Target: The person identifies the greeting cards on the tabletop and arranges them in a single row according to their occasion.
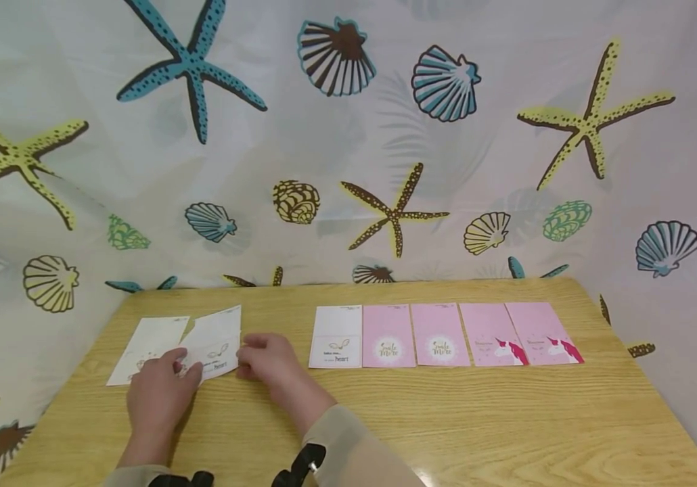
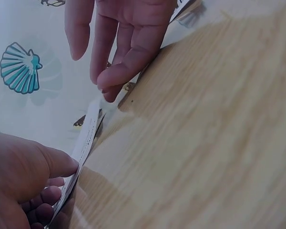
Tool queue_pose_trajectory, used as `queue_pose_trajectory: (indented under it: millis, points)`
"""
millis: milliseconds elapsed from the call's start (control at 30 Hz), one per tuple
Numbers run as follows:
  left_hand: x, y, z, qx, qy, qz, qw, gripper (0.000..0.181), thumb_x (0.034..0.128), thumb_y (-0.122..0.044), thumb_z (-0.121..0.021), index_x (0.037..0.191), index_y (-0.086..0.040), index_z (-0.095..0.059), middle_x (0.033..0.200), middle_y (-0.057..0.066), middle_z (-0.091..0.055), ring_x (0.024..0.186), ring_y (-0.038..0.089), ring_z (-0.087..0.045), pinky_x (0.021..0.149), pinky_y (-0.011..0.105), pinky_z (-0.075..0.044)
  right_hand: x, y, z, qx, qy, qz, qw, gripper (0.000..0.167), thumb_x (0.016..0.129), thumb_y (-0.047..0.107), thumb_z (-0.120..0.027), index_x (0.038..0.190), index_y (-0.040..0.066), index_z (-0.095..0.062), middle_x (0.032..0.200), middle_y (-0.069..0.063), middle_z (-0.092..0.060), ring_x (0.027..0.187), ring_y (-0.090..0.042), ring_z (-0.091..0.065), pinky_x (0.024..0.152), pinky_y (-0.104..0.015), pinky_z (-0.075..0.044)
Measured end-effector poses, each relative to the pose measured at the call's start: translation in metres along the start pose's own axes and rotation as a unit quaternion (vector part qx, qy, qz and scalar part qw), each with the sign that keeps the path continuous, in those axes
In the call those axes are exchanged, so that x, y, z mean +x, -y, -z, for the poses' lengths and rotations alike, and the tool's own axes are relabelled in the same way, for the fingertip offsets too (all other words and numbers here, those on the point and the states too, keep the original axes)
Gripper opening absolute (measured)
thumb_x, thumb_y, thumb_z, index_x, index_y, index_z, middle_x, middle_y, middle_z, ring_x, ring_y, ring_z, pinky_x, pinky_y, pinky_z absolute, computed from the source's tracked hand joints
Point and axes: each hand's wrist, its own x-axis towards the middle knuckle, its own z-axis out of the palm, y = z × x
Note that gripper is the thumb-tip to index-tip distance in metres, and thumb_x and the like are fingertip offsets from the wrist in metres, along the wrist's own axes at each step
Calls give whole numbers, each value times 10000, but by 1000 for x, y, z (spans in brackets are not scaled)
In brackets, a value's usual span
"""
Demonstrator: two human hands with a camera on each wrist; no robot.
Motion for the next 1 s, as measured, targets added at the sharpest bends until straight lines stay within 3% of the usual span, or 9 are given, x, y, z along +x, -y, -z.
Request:
queue_pose_trajectory:
  millis: [200,567,1000]
  points:
    - [-1,-3,2,30,19,-20,10000,512,1014,-249,-749,1406,69,-663,1160,272,-693,1102,556,-623,876,673,-473,3,-4,-4,-70,52,49,10000,464,1029,-9,-694,1482,-74,-618,1194,-159,-758,916,-224,-762,896,-385,-640]
    - [-2,-4,3,60,93,21,9999,494,1034,-244,-729,1416,62,-658,1202,290,-683,1160,565,-602,933,690,-466,5,-1,-14,-1147,-348,260,9925,503,931,-59,-824,1408,-1,-674,969,-64,-729,845,-247,-786,792,-361,-654]
    - [-2,-2,6,-77,103,-102,9999,469,1053,-277,-695,1382,58,-681,1170,258,-685,1136,544,-602,913,669,-462,3,-5,-14,-1305,-714,395,9881,457,937,-74,-788,1375,11,-689,933,-50,-702,747,-256,-777,699,-292,-611]
